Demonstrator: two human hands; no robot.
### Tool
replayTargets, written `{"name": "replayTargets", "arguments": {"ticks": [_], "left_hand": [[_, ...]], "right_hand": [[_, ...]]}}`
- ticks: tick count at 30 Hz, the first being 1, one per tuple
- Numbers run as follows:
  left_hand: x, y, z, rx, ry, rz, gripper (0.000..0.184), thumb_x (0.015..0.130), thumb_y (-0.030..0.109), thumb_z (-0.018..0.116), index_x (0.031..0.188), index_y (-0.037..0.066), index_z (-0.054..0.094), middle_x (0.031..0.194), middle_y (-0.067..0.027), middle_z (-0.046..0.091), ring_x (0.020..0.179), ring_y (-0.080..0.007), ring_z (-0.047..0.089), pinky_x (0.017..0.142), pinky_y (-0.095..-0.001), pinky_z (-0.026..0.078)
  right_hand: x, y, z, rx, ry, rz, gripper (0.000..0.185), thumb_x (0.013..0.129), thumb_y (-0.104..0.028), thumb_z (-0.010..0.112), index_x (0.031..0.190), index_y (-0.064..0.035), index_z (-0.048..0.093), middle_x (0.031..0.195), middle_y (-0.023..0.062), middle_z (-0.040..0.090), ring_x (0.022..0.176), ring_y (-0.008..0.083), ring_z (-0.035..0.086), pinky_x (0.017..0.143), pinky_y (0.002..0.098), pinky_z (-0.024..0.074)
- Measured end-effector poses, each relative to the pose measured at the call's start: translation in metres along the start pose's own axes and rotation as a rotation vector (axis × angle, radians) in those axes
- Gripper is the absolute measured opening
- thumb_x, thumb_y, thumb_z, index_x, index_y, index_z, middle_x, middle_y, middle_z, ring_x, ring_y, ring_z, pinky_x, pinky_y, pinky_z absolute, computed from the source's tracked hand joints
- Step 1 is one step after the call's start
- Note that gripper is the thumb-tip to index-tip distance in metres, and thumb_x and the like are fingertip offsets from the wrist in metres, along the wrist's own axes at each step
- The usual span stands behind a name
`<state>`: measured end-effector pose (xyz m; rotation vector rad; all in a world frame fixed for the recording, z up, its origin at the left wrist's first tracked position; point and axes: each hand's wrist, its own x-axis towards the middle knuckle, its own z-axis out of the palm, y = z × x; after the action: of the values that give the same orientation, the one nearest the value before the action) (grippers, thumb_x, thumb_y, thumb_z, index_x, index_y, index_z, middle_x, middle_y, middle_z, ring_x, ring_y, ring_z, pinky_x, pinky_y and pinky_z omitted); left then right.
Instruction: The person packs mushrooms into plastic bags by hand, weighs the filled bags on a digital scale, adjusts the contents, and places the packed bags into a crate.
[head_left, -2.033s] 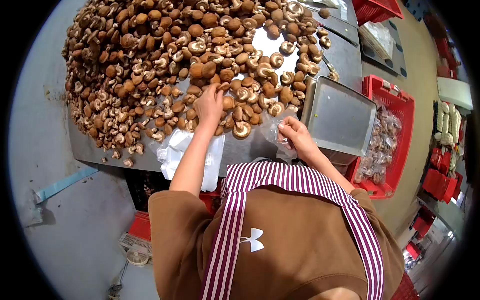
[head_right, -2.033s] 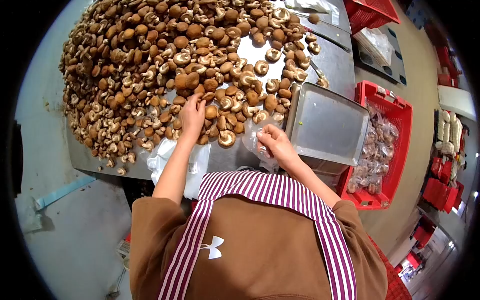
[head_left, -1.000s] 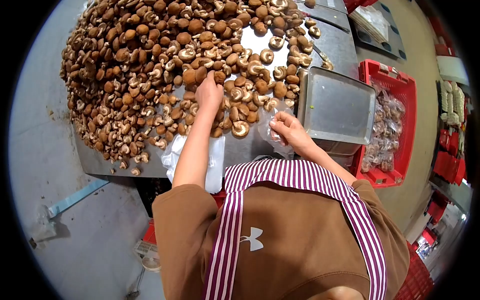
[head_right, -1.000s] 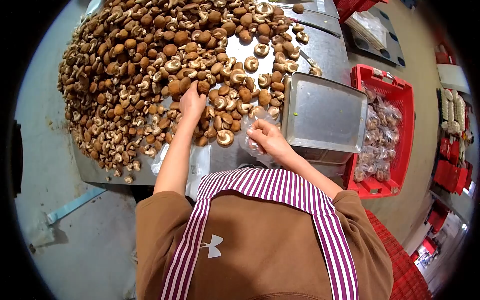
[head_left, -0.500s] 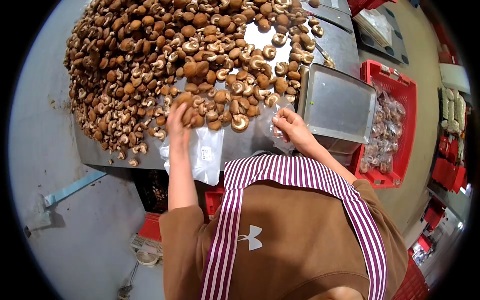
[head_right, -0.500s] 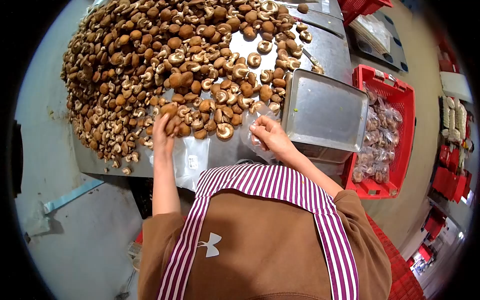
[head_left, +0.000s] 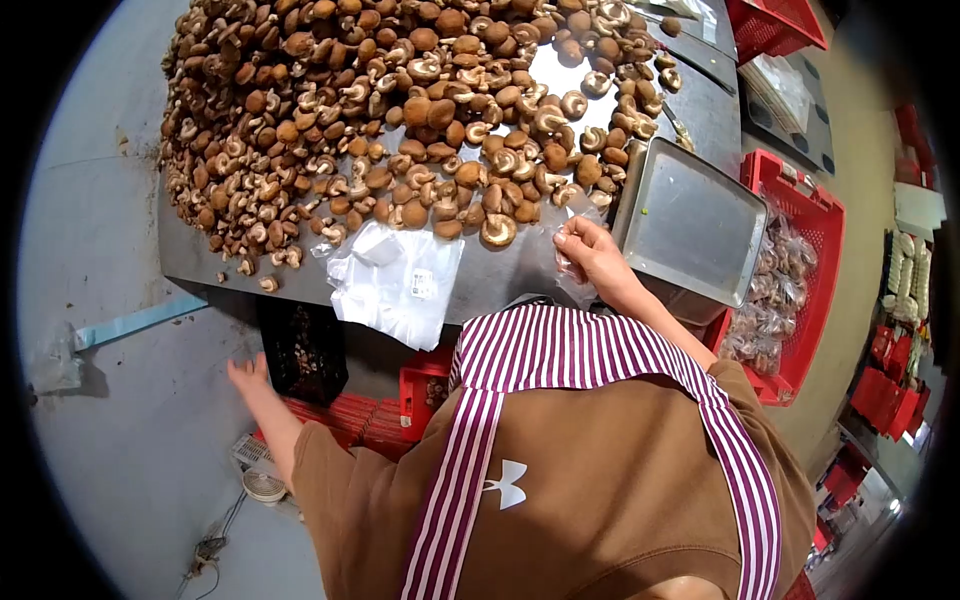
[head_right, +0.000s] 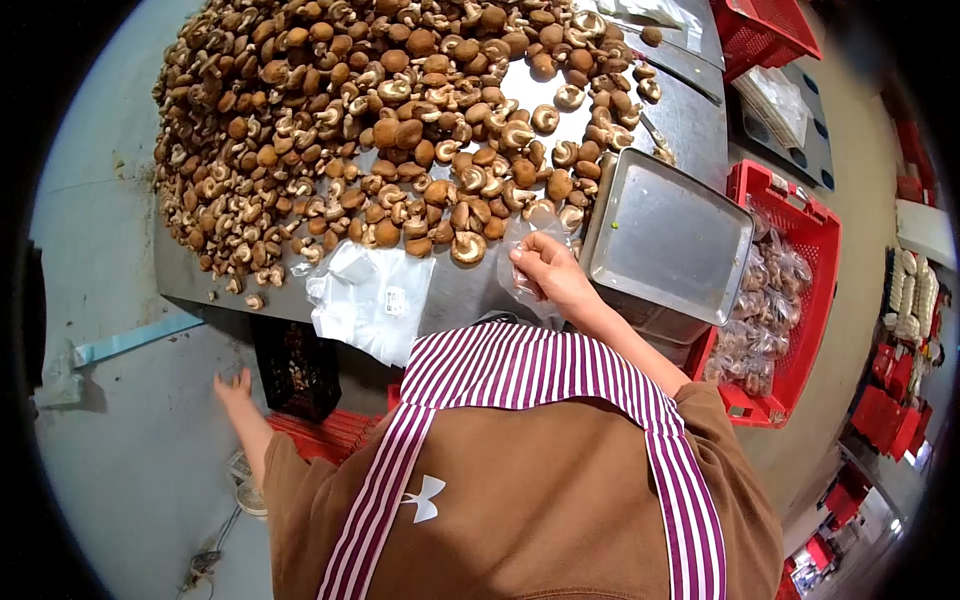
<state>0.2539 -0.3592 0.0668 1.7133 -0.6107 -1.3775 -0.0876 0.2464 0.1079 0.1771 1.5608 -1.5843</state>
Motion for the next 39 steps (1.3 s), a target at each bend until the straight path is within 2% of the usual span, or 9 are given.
{"name": "replayTargets", "arguments": {"ticks": [9, 11, 12, 15, 19, 22, 29, 36, 39], "left_hand": [[-0.203, -0.179, 0.217, 0.878, -0.979, 0.394, 0.038, 0.092, 0.014, 0.061, 0.128, 0.002, 0.058, 0.114, -0.0121, 0.065, 0.097, -0.0197, 0.065, 0.082, -0.0303, 0.052], [-0.213, -0.238, 0.228, 1.271, -0.975, 1.082, 0.043, 0.089, 0.018, 0.062, 0.130, 0.007, 0.058, 0.126, -0.0093, 0.060, 0.106, -0.0205, 0.061, 0.089, -0.0381, 0.050], [-0.272, -0.233, 0.229, 1.423, -0.880, 1.056, 0.048, 0.089, 0.024, 0.063, 0.134, 0.008, 0.054, 0.133, -0.0106, 0.055, 0.114, -0.0218, 0.057, 0.097, -0.0423, 0.045], [-0.351, -0.249, 0.226, 1.351, -0.925, 0.838, 0.057, 0.088, 0.019, 0.065, 0.138, 0.000, 0.046, 0.138, -0.0156, 0.047, 0.132, -0.0302, 0.040, 0.112, -0.0467, 0.032], [-0.379, -0.291, 0.193, 1.264, -1.338, 1.135, 0.053, 0.086, 0.016, 0.066, 0.136, 0.009, 0.051, 0.153, -0.0160, 0.031, 0.139, -0.0334, 0.033, 0.115, -0.0469, 0.030], [-0.379, -0.291, 0.170, 0.936, -1.620, 1.222, 0.039, 0.087, 0.012, 0.063, 0.125, 0.007, 0.061, 0.137, -0.0151, 0.052, 0.128, -0.0303, 0.047, 0.113, -0.0427, 0.035], [-0.284, -0.251, 0.170, 1.107, -0.864, 1.308, 0.018, 0.086, 0.007, 0.062, 0.103, 0.003, 0.064, 0.102, -0.0139, 0.060, 0.097, -0.0323, 0.058, 0.084, -0.0418, 0.048], [-0.237, -0.244, 0.190, 1.245, -0.944, 1.357, 0.018, 0.083, 0.009, 0.068, 0.099, 0.001, 0.066, 0.098, -0.0140, 0.062, 0.087, -0.0312, 0.061, 0.075, -0.0419, 0.048], [-0.201, -0.262, 0.203, 0.749, -1.000, 0.559, 0.018, 0.090, 0.017, 0.068, 0.100, 0.002, 0.066, 0.088, -0.0052, 0.068, 0.079, -0.0136, 0.063, 0.067, -0.0265, 0.048]], "right_hand": [[-0.003, 0.003, -0.004, 0.034, 0.055, -0.030, 0.017, 0.099, -0.025, 0.056, 0.094, -0.0094, 0.053, 0.069, -0.0020, 0.057, 0.052, 0.0049, 0.043, 0.045, 0.0216, 0.0312], [-0.005, 0.002, -0.007, 0.031, 0.084, -0.029, 0.017, 0.099, -0.025, 0.056, 0.094, -0.0094, 0.052, 0.069, -0.0018, 0.057, 0.052, 0.0049, 0.043, 0.045, 0.0216, 0.0310], [-0.006, 0.003, -0.009, 0.060, 0.094, -0.044, 0.017, 0.099, -0.025, 0.056, 0.093, -0.0093, 0.052, 0.069, -0.0015, 0.057, 0.052, 0.0050, 0.043, 0.045, 0.0216, 0.0309], [-0.001, 0.010, -0.014, 0.114, 0.119, -0.053, 0.017, 0.099, -0.024, 0.055, 0.093, -0.0090, 0.052, 0.068, -0.0009, 0.057, 0.051, 0.0051, 0.043, 0.044, 0.0215, 0.0305], [0.005, 0.012, -0.009, 0.106, 0.108, -0.032, 0.017, 0.099, -0.024, 0.055, 0.093, -0.0088, 0.052, 0.067, -0.0006, 0.058, 0.048, 0.0052, 0.042, 0.043, 0.0210, 0.0300], [0.008, 0.004, -0.004, 0.057, 0.078, -0.023, 0.017, 0.099, -0.024, 0.055, 0.093, -0.0088, 0.052, 0.067, -0.0003, 0.058, 0.047, 0.0052, 0.042, 0.043, 0.0207, 0.0307], [0.012, 0.006, -0.012, 0.091, 0.092, -0.043, 0.016, 0.099, -0.023, 0.057, 0.094, -0.0087, 0.053, 0.066, -0.0002, 0.058, 0.046, 0.0049, 0.042, 0.042, 0.0206, 0.0314], [0.008, 0.008, -0.007, 0.071, 0.070, -0.030, 0.017, 0.099, -0.025, 0.056, 0.095, -0.0087, 0.053, 0.069, -0.0011, 0.058, 0.050, 0.0044, 0.044, 0.043, 0.0205, 0.0327], [0.003, 0.007, -0.008, 0.048, 0.107, -0.008, 0.017, 0.099, -0.025, 0.056, 0.095, -0.0088, 0.053, 0.070, -0.0016, 0.057, 0.052, 0.0043, 0.044, 0.045, 0.0206, 0.0333]]}}
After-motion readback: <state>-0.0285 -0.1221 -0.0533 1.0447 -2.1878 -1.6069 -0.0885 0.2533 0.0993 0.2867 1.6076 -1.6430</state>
